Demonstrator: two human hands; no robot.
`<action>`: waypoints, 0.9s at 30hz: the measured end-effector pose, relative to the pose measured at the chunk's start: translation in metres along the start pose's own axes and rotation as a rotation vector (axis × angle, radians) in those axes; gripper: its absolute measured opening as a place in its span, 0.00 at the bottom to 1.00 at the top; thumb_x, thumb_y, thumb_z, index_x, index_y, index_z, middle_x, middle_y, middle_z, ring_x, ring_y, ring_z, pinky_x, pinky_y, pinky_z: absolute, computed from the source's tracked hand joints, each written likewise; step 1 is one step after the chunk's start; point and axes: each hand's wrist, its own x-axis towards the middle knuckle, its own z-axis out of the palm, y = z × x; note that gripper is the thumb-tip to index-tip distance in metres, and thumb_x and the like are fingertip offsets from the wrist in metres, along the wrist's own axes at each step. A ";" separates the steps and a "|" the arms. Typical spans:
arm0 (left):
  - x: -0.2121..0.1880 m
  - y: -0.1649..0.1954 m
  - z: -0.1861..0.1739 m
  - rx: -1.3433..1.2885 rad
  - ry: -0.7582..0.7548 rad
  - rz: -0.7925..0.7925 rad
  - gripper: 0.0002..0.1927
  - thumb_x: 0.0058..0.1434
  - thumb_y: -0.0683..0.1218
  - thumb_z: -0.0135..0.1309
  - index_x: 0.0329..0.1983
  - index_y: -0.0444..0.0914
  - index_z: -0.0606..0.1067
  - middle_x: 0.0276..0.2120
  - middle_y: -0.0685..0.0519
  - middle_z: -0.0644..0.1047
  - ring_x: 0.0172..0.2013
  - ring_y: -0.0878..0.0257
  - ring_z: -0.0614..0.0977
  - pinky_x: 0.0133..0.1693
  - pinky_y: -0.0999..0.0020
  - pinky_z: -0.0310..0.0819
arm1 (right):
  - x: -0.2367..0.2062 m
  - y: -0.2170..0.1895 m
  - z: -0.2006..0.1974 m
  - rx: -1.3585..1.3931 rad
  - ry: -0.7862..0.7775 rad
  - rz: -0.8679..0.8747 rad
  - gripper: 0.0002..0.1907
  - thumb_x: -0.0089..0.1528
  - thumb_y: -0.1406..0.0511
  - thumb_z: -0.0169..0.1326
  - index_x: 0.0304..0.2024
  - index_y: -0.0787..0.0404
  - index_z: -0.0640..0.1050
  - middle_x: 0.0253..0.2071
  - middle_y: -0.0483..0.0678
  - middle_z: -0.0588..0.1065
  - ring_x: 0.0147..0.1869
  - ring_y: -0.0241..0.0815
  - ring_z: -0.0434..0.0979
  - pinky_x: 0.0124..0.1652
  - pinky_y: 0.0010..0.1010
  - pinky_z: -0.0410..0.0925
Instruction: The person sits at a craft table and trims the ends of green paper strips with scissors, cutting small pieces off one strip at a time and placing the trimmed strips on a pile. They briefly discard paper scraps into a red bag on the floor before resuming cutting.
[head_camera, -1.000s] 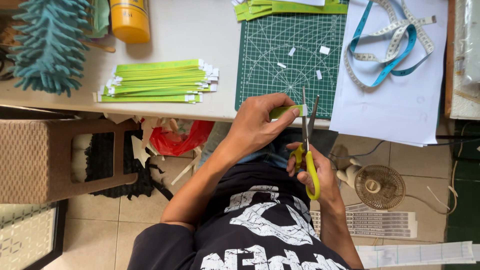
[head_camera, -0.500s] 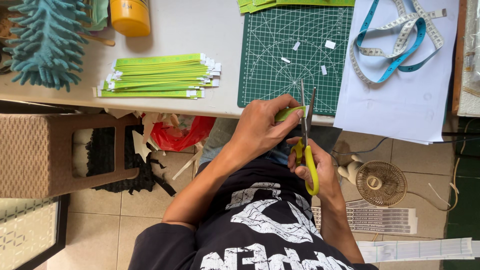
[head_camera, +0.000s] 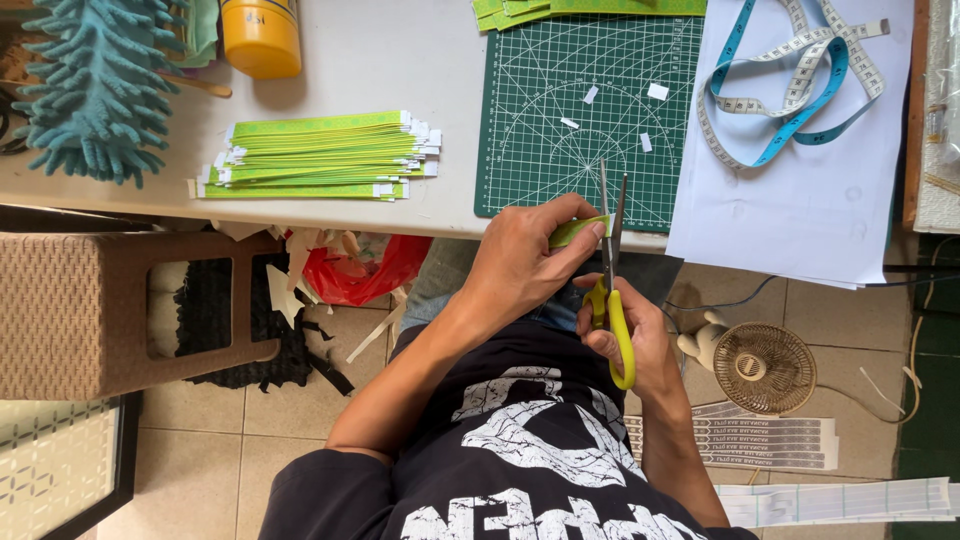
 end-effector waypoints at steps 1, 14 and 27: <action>0.000 0.000 0.000 -0.003 0.006 0.008 0.10 0.68 0.49 0.55 0.40 0.38 0.79 0.14 0.54 0.73 0.13 0.69 0.70 0.18 0.68 0.57 | 0.000 0.000 0.000 0.004 -0.003 -0.003 0.46 0.52 0.40 0.65 0.60 0.65 0.73 0.32 0.43 0.74 0.34 0.29 0.72 0.33 0.18 0.65; 0.004 -0.003 -0.001 -0.014 -0.014 -0.017 0.11 0.67 0.49 0.56 0.42 0.38 0.81 0.16 0.53 0.74 0.14 0.69 0.68 0.19 0.68 0.58 | 0.000 -0.001 0.001 0.014 0.034 0.004 0.41 0.54 0.43 0.64 0.57 0.66 0.75 0.27 0.41 0.71 0.25 0.26 0.65 0.24 0.18 0.56; 0.007 -0.004 -0.004 -0.085 -0.048 -0.043 0.11 0.68 0.49 0.55 0.42 0.37 0.80 0.17 0.55 0.73 0.17 0.72 0.65 0.20 0.70 0.55 | -0.001 0.004 -0.002 0.027 0.054 -0.002 0.36 0.55 0.49 0.67 0.55 0.66 0.76 0.27 0.42 0.73 0.26 0.28 0.71 0.26 0.17 0.64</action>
